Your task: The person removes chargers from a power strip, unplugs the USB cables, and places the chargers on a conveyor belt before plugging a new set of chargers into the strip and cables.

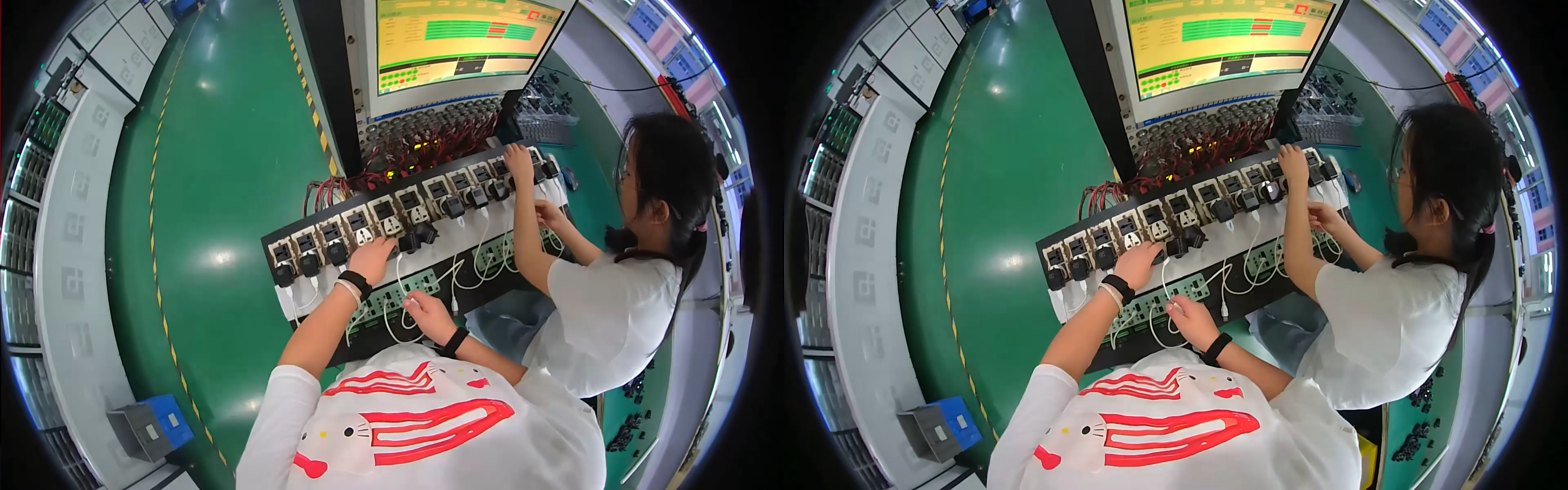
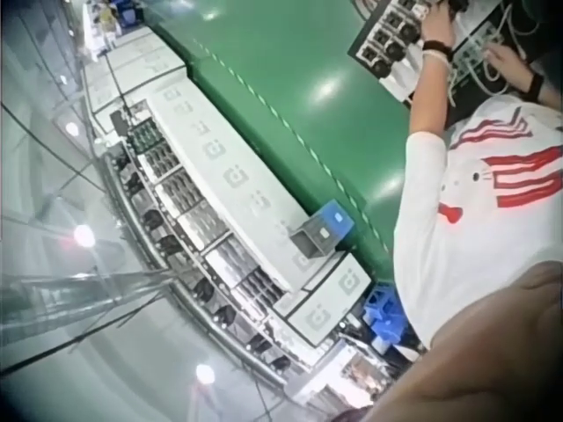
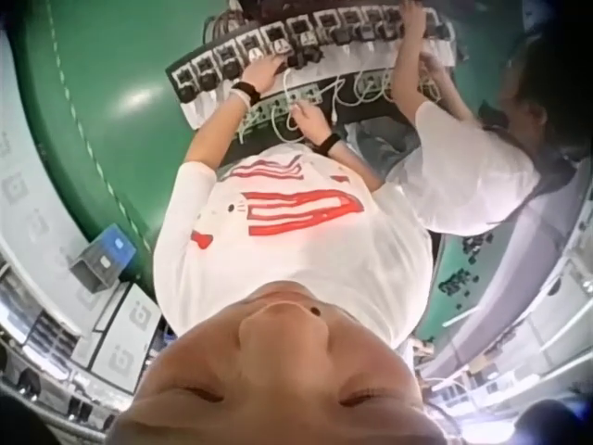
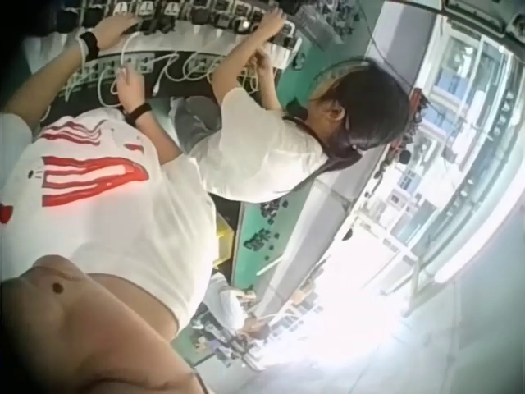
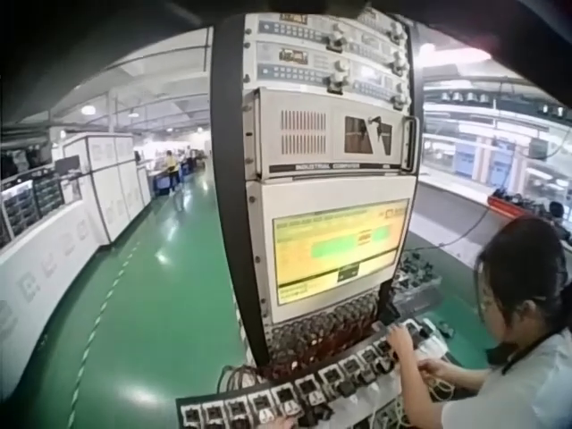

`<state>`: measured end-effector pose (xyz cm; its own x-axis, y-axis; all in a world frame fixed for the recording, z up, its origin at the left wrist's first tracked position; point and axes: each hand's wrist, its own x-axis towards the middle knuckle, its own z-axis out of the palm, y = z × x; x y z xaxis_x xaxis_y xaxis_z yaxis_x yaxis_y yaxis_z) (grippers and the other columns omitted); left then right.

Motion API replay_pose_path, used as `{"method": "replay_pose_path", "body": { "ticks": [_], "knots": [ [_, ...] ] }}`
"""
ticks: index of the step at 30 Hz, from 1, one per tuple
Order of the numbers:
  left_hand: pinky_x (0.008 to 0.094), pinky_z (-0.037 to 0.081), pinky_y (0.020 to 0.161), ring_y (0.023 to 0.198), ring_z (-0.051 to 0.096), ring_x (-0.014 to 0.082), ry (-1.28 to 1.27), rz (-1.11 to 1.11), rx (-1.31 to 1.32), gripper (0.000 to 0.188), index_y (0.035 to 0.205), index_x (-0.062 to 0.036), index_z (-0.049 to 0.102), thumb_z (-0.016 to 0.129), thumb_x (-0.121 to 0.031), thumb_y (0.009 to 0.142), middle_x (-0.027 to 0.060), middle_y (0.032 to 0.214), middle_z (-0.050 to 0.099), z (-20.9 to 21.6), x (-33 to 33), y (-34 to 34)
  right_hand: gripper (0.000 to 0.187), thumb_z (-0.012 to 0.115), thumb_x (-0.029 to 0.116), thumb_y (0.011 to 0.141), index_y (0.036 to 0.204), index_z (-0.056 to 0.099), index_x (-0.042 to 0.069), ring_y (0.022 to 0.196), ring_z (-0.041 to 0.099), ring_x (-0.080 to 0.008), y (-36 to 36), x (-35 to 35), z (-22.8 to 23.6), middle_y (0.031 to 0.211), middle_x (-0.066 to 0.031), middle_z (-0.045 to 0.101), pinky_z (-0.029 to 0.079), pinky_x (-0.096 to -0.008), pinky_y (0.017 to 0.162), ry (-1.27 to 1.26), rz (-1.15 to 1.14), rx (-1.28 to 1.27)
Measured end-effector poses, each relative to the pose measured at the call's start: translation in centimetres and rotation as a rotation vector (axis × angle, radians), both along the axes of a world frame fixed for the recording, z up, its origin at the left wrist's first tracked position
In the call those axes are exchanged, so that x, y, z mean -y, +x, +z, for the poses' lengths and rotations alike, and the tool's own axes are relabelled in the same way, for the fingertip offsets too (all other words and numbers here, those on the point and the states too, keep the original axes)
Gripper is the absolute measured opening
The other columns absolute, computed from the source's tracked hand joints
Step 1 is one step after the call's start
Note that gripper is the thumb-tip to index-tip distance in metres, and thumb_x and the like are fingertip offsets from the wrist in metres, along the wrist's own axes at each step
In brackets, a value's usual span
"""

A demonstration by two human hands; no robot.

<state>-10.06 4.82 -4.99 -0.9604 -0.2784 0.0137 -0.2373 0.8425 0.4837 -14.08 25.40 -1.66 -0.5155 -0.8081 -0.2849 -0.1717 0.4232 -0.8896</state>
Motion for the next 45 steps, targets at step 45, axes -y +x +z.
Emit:
{"method": "replay_pose_path", "body": {
  "ticks": [45],
  "knots": [
    [0.0257, 0.046, 0.069, 0.079, 0.053, 0.0125, 1.236, 0.460, -0.151, 0.058, 0.132, -0.0058, 0.037, 0.064, -0.023, 0.084, 0.0115, 0.114, 0.048, 3.8, -4.8, 10.0, 0.039, 0.069, 0.015, 0.075, 0.105, 0.049, -0.001, 0.085, 0.056, -0.0299, 0.0, 5.2, 2.0, 0.103, -0.0164, 0.050, 0.047, -0.0349, 0.075, -0.173, 0.252, -0.338]
  ]
}}
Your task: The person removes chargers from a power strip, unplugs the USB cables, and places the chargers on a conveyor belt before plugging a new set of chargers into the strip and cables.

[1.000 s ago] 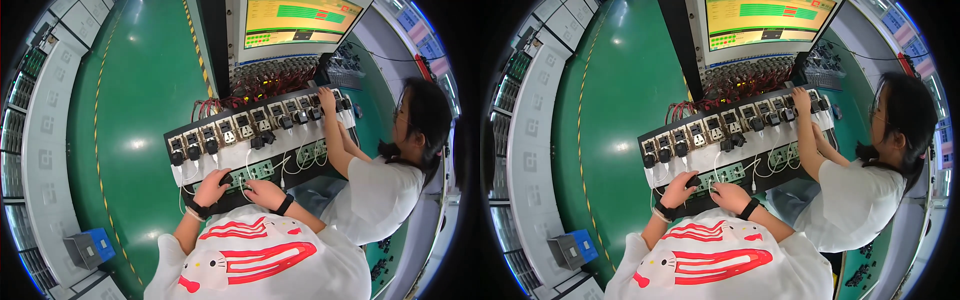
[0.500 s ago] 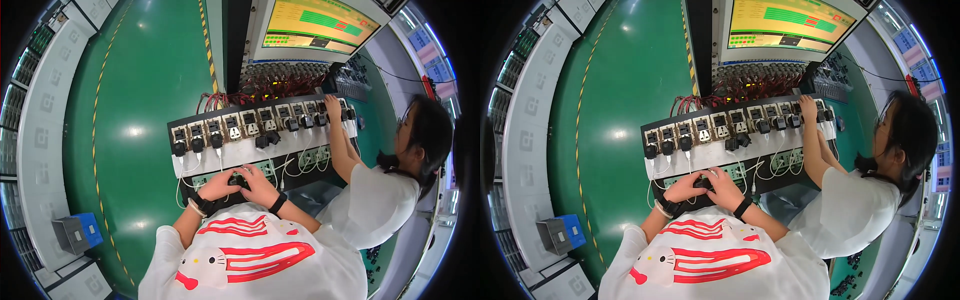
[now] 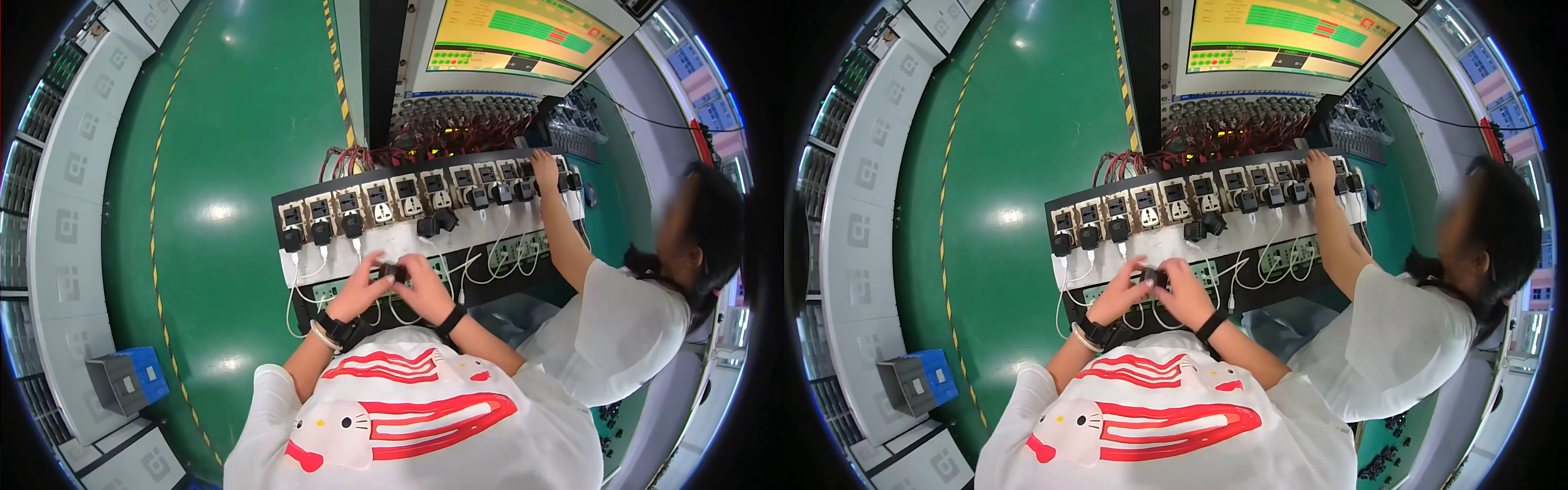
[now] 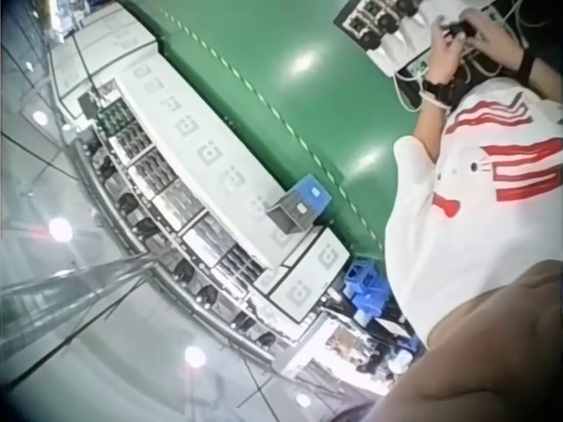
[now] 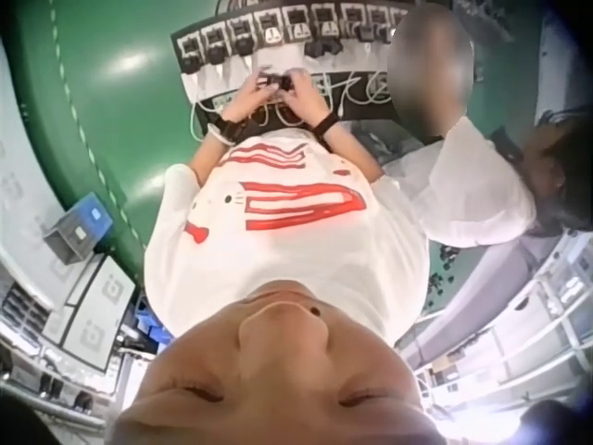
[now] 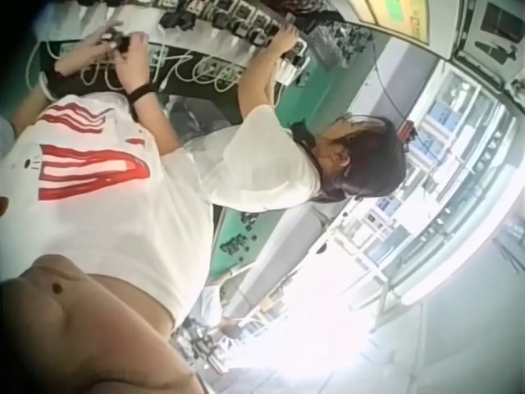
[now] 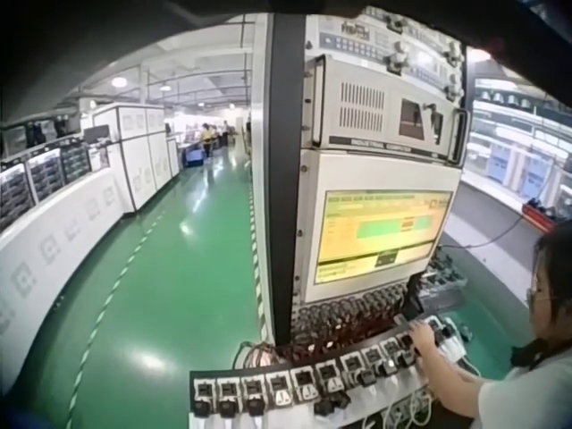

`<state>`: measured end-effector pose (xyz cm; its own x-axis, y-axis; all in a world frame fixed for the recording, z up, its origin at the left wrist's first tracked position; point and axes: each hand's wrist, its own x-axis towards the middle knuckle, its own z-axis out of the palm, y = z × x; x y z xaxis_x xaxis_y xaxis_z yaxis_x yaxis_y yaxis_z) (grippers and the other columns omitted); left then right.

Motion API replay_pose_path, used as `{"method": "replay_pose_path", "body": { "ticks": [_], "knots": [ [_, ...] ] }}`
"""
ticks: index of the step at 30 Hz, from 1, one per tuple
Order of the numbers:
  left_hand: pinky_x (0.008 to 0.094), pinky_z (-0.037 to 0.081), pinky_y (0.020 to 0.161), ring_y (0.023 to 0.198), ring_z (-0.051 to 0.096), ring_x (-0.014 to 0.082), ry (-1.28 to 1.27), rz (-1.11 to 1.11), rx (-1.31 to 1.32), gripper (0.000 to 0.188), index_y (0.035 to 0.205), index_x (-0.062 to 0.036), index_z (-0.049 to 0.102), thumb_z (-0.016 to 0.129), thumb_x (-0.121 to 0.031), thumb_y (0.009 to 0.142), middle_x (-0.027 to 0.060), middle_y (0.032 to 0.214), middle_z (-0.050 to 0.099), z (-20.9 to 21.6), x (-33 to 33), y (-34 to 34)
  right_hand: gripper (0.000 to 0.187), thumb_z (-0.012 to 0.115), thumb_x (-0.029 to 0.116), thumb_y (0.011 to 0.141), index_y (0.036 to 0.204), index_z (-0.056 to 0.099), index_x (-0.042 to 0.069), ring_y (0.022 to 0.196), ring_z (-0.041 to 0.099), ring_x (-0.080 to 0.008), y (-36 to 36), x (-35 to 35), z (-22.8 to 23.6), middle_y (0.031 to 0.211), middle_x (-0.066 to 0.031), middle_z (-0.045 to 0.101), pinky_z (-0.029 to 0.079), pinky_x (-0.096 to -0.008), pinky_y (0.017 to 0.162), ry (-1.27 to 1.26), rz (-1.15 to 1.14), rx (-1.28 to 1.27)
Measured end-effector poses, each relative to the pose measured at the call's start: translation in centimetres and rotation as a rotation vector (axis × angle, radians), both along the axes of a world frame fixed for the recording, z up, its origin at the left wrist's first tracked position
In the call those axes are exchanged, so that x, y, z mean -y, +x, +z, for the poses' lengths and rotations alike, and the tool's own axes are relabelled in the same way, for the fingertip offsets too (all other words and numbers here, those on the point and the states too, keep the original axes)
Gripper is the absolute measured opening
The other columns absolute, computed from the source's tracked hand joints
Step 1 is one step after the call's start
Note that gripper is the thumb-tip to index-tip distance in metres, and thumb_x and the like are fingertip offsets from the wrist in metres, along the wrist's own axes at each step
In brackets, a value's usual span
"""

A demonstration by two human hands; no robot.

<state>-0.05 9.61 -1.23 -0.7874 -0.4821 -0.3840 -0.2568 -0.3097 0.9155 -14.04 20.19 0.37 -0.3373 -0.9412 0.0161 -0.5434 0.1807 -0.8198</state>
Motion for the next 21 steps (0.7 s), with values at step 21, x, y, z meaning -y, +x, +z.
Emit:
{"method": "replay_pose_path", "body": {
  "ticks": [21],
  "knots": [
    [0.0246, 0.045, 0.073, 0.079, 0.056, 0.0112, -0.197, 0.305, 0.116, 0.031, 0.114, -0.0020, 0.053, 0.056, -0.012, 0.085, 0.0043, 0.103, 0.059, -2.5, 2.5, 6.5, 0.047, 0.050, 0.037, 0.089, 0.107, 0.035, -0.003, 0.070, 0.063, -0.0392, -0.4, 10.3, -4.7, 0.076, -0.0214, 0.063, 0.050, -0.0476, 0.060, 0.451, -0.377, -0.343]
  ]
}}
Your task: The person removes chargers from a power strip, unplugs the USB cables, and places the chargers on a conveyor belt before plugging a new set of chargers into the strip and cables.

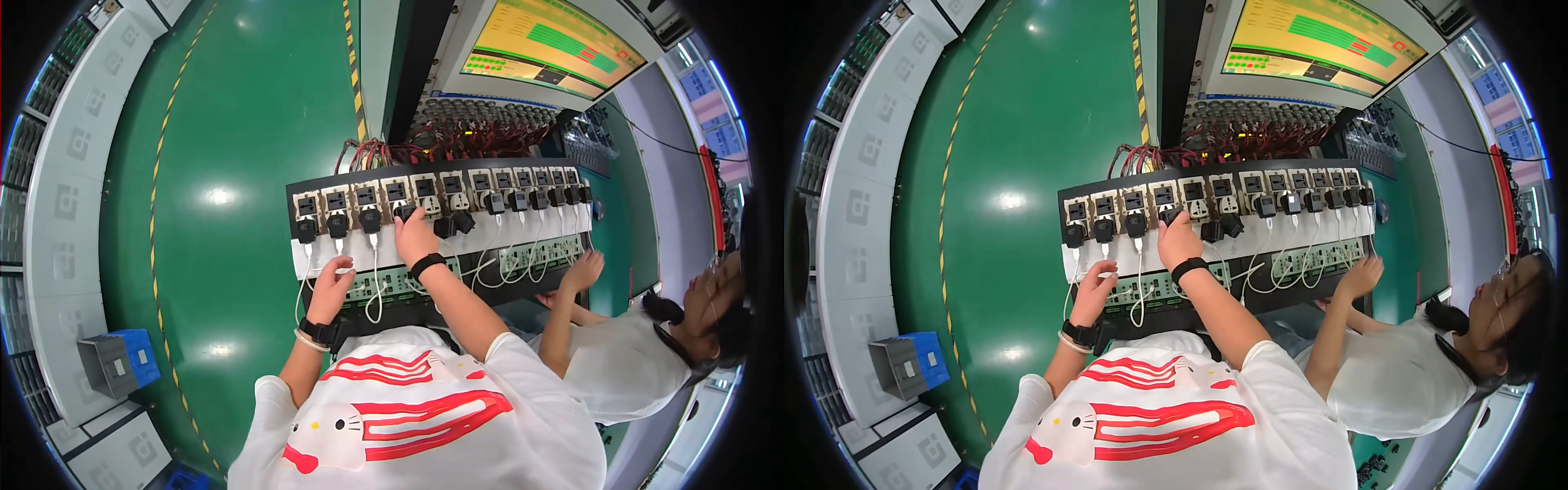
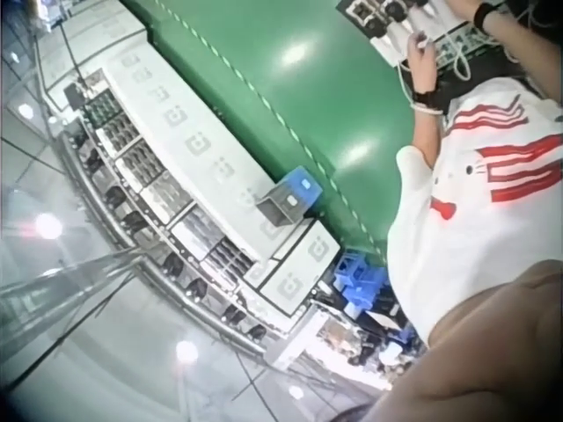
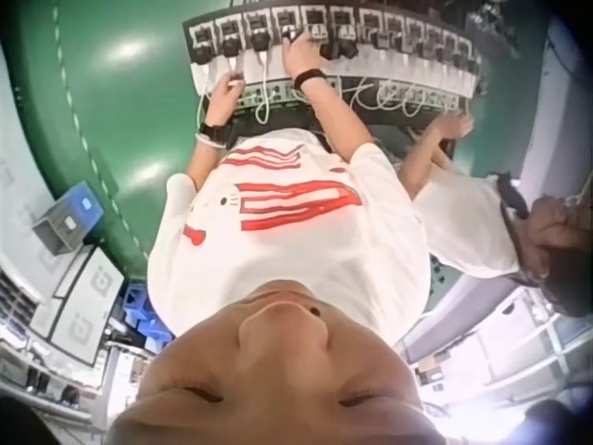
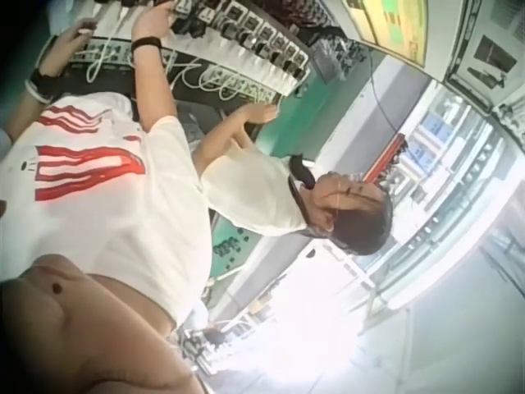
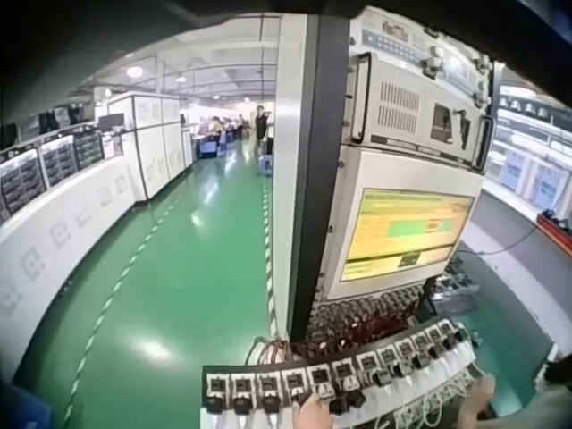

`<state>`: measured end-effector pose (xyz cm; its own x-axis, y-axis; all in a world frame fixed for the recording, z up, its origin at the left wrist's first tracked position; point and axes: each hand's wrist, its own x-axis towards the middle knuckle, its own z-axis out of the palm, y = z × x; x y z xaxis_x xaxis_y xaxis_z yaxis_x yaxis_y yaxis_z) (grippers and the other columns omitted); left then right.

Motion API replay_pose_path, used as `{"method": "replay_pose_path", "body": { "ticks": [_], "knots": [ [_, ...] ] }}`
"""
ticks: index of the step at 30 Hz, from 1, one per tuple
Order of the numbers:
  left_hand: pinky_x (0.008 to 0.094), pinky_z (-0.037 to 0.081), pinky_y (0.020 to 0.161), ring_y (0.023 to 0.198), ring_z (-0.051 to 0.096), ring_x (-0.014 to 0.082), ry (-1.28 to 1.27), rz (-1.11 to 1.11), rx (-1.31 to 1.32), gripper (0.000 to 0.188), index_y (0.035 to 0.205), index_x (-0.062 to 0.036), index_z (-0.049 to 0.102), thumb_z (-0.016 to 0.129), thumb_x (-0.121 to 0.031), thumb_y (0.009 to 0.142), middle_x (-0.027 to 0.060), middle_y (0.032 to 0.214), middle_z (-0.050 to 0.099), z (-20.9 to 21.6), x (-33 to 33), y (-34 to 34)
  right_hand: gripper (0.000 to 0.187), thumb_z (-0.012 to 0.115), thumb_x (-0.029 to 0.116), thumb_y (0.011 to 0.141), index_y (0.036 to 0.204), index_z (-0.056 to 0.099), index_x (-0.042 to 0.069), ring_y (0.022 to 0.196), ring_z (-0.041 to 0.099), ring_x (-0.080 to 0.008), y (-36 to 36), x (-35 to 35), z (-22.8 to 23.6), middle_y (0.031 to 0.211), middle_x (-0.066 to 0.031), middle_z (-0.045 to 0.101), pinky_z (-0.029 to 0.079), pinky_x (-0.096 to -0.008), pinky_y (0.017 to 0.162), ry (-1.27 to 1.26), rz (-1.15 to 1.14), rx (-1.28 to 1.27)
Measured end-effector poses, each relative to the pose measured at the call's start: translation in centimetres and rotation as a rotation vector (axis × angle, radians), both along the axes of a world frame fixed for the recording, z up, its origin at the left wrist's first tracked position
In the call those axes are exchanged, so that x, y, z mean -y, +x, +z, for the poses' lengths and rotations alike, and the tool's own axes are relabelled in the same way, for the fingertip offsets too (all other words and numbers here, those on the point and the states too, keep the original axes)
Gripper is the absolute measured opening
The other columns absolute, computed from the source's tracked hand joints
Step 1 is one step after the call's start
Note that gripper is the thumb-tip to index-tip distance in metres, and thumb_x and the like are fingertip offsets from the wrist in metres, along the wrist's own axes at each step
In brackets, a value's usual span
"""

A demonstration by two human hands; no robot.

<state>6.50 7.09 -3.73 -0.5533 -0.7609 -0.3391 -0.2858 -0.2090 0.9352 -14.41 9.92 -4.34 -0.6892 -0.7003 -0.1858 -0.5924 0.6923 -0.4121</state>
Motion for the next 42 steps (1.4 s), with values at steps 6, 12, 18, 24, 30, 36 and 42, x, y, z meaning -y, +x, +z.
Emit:
{"method": "replay_pose_path", "body": {
  "ticks": [6, 12, 18, 24, 30, 36, 42],
  "knots": [
    [0.0236, 0.044, 0.072, 0.078, 0.055, 0.0096, -0.019, -0.038, 0.017, 0.027, 0.111, -0.0016, 0.055, 0.056, -0.012, 0.086, 0.0028, 0.099, 0.060, 0.3, 0.7, -0.4, 0.050, 0.050, 0.036, 0.090, 0.112, 0.034, -0.006, 0.072, 0.064, -0.0357, -0.4, 1.4, 0.4, 0.079, -0.0204, 0.064, 0.051, -0.0435, 0.062, 0.158, 0.011, -0.019],
    [0.0221, 0.044, 0.065, 0.068, 0.051, 0.0074, -0.058, -0.035, -0.073, 0.024, 0.107, -0.0022, 0.057, 0.058, -0.012, 0.085, 0.0013, 0.094, 0.059, 0.9, 0.7, -1.6, 0.047, 0.051, 0.033, 0.090, 0.107, 0.035, -0.008, 0.078, 0.065, -0.0337, -0.4, 2.1, -0.9, 0.086, -0.0224, 0.064, 0.051, -0.0416, 0.067, 0.213, 0.096, -0.048],
    [0.0236, 0.044, 0.071, 0.077, 0.055, 0.0099, -0.098, 0.013, -0.009, 0.023, 0.107, -0.0019, 0.057, 0.056, -0.013, 0.087, 0.0022, 0.094, 0.061, 1.3, 0.5, 0.1, 0.057, 0.058, 0.035, 0.084, 0.120, 0.034, -0.002, 0.090, 0.058, -0.0430, -1.2, -2.7, -1.9, 0.103, -0.0292, 0.058, 0.046, -0.0464, 0.077, -0.236, 0.077, 0.216],
    [0.0237, 0.045, 0.070, 0.076, 0.056, 0.0096, -0.154, 0.109, 0.086, 0.021, 0.105, -0.0014, 0.059, 0.057, -0.012, 0.087, 0.0029, 0.090, 0.062, 0.7, 2.3, 3.8, 0.052, 0.063, 0.030, 0.079, 0.117, 0.047, -0.004, 0.102, 0.049, -0.0398, 0.9, -6.9, -1.8, 0.109, -0.0235, 0.051, 0.040, -0.0441, 0.089, -0.088, 0.266, 0.215],
    [0.0239, 0.046, 0.072, 0.077, 0.057, 0.0101, -0.201, 0.151, 0.086, 0.021, 0.104, -0.0006, 0.060, 0.057, -0.012, 0.087, 0.0031, 0.091, 0.063, 0.4, 3.3, 2.9, 0.060, 0.064, 0.025, 0.077, 0.127, 0.039, 0.003, 0.100, 0.048, -0.0411, 0.7, -4.6, 0.8, 0.110, -0.0203, 0.048, 0.042, -0.0462, 0.086, -0.362, 0.197, -0.011],
    [0.0232, 0.045, 0.073, 0.080, 0.056, 0.0100, -0.162, 0.009, 0.010, 0.022, 0.105, -0.0011, 0.059, 0.056, -0.013, 0.087, 0.0027, 0.093, 0.061, 0.8, 2.8, -0.3, 0.053, 0.056, 0.026, 0.085, 0.132, 0.034, 0.013, 0.088, 0.058, -0.0395, -0.9, 0.1, 1.2, 0.104, -0.0228, 0.051, 0.049, -0.0467, 0.074, 0.014, 0.196, 0.094],
    [0.0231, 0.043, 0.071, 0.076, 0.053, 0.0094, -0.151, -0.003, -0.018, 0.020, 0.104, -0.0013, 0.059, 0.056, -0.012, 0.087, 0.0017, 0.091, 0.060, -0.2, 2.4, -0.5, 0.044, 0.055, 0.020, 0.086, 0.125, 0.038, 0.012, 0.085, 0.058, -0.0416, -1.8, -0.7, 0.7, 0.096, -0.0247, 0.055, 0.048, -0.0478, 0.074, -0.163, 0.174, 0.112]
  ]
}}
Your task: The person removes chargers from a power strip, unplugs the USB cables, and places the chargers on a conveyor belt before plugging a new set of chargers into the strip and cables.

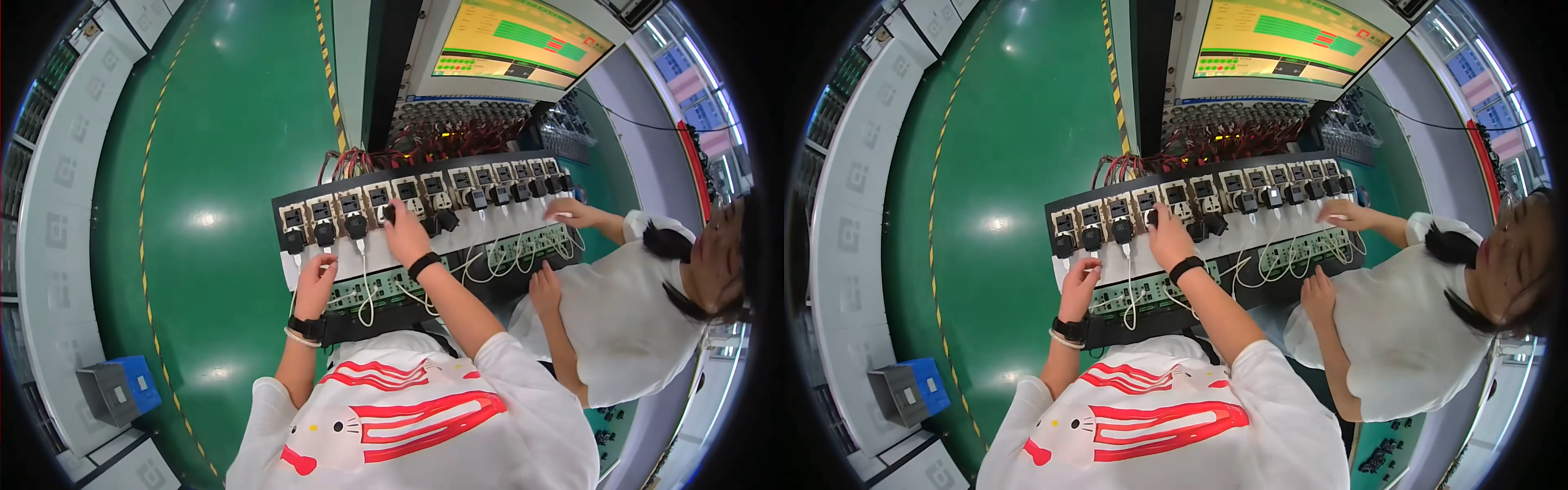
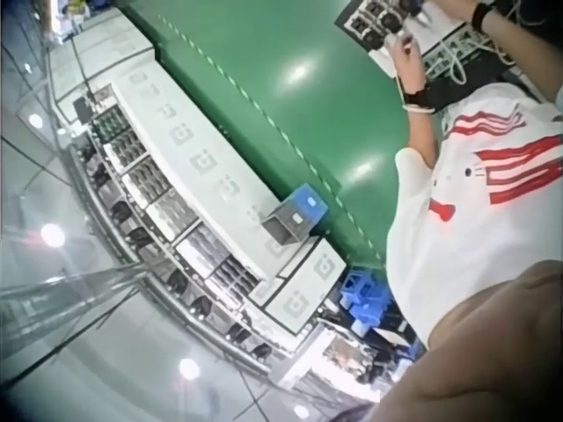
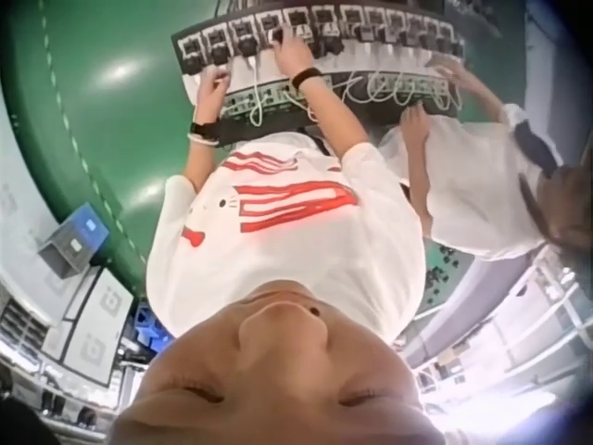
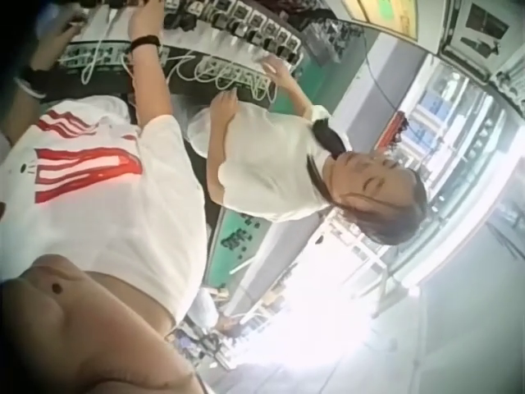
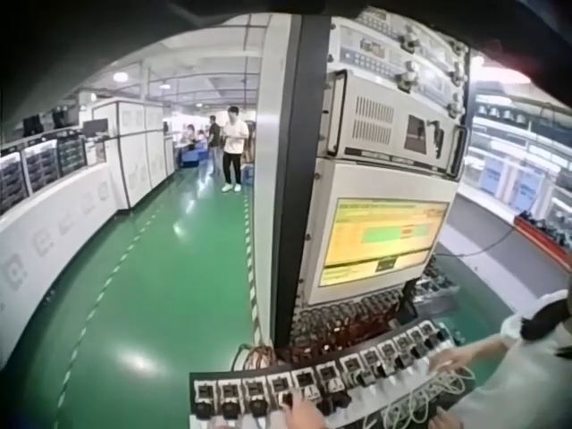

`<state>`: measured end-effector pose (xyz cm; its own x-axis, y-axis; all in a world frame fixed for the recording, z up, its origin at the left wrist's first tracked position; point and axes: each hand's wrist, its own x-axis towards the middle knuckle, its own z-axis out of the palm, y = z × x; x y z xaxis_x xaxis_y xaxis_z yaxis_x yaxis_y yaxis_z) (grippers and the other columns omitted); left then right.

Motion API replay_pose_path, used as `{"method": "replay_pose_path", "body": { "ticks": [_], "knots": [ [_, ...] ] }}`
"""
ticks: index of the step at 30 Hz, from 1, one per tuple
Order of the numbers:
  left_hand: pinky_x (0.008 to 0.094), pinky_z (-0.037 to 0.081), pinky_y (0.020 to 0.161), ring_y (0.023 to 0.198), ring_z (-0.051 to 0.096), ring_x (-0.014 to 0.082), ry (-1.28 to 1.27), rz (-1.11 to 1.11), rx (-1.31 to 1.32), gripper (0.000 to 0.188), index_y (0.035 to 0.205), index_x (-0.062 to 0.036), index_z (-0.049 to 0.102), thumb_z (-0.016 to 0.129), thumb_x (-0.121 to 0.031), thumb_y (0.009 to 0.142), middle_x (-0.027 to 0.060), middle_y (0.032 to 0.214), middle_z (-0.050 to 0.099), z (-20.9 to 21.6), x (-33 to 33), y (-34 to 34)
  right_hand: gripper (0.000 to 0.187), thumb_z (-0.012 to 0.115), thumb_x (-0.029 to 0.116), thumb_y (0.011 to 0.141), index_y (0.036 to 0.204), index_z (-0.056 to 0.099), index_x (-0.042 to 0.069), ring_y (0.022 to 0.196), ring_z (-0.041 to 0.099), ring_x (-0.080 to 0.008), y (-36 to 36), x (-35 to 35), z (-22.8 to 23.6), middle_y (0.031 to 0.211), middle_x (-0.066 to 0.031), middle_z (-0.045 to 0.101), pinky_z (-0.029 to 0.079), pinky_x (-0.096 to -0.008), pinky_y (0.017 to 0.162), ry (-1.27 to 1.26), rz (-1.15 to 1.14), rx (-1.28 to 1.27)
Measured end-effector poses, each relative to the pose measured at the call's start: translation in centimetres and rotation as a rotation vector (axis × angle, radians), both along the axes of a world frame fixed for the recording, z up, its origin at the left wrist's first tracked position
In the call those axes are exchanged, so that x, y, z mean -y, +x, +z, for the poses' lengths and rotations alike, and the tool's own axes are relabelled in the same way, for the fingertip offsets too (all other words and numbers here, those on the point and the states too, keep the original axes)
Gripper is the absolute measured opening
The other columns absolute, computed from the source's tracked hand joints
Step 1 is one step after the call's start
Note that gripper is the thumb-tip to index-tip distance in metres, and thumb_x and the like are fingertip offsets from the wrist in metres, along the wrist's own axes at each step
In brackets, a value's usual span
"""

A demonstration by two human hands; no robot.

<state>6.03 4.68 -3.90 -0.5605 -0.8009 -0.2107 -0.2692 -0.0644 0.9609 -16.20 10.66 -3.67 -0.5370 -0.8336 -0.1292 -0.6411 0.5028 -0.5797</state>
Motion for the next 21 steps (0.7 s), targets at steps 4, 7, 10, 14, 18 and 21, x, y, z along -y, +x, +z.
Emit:
{"method": "replay_pose_path", "body": {
  "ticks": [4, 7, 10, 14, 18, 21],
  "knots": [
    [0.0228, 0.043, 0.070, 0.076, 0.053, 0.0090, 0.056, 0.017, 0.011, 0.020, 0.104, -0.0014, 0.059, 0.056, -0.013, 0.088, 0.0016, 0.090, 0.060, -1.5, 0.3, 1.6, 0.046, 0.054, 0.017, 0.085, 0.127, 0.036, 0.010, 0.084, 0.057, -0.0435, -3.6, -1.7, 0.1, 0.094, -0.0278, 0.056, 0.046, -0.0494, 0.073, -0.114, -0.156, -0.056],
    [0.0237, 0.044, 0.066, 0.069, 0.052, 0.0091, 0.054, 0.064, -0.006, 0.021, 0.103, -0.0012, 0.061, 0.056, -0.013, 0.086, 0.0029, 0.088, 0.062, -2.1, 0.3, 1.9, 0.049, 0.054, 0.017, 0.085, 0.129, 0.035, 0.008, 0.084, 0.057, -0.0431, -4.7, -1.5, 0.6, 0.093, -0.0302, 0.056, 0.046, -0.0489, 0.075, 0.030, -0.119, -0.033],
    [0.0238, 0.044, 0.066, 0.070, 0.052, 0.0091, 0.045, 0.063, 0.001, 0.021, 0.103, -0.0013, 0.060, 0.057, -0.013, 0.086, 0.0034, 0.089, 0.062, -1.7, 0.3, 1.7, 0.051, 0.054, 0.018, 0.085, 0.130, 0.033, 0.007, 0.086, 0.057, -0.0425, -4.8, -0.7, 0.4, 0.094, -0.0314, 0.056, 0.046, -0.0473, 0.076, 0.213, 0.013, -0.108],
    [0.0238, 0.044, 0.066, 0.070, 0.052, 0.0091, 0.054, 0.078, -0.032, 0.021, 0.103, -0.0010, 0.060, 0.057, -0.013, 0.086, 0.0039, 0.090, 0.062, -1.8, 0.4, 1.3, 0.050, 0.054, 0.017, 0.085, 0.128, 0.033, 0.006, 0.089, 0.057, -0.0445, -4.6, 0.2, -0.6, 0.097, -0.0309, 0.056, 0.046, -0.0478, 0.077, 0.253, -0.070, -0.103],
    [0.0239, 0.044, 0.066, 0.069, 0.052, 0.0093, 0.064, 0.074, -0.038, 0.022, 0.103, -0.0003, 0.060, 0.057, -0.013, 0.086, 0.0042, 0.090, 0.062, -1.5, 0.5, 1.3, 0.054, 0.052, 0.022, 0.087, 0.134, 0.030, 0.008, 0.092, 0.057, -0.0404, -3.7, 0.5, 0.4, 0.103, -0.0287, 0.053, 0.049, -0.0449, 0.076, 0.410, -0.065, -0.150],
    [0.0221, 0.042, 0.069, 0.075, 0.053, 0.0084, 0.066, 0.067, -0.019, 0.019, 0.102, -0.0017, 0.059, 0.055, -0.014, 0.088, 0.0012, 0.087, 0.060, -1.7, 0.9, 1.7, 0.056, 0.053, 0.024, 0.086, 0.135, 0.030, 0.009, 0.090, 0.058, -0.0414, -3.3, 0.5, 0.1, 0.104, -0.0286, 0.051, 0.050, -0.0443, 0.072, 0.407, -0.058, -0.240]
  ]
}}
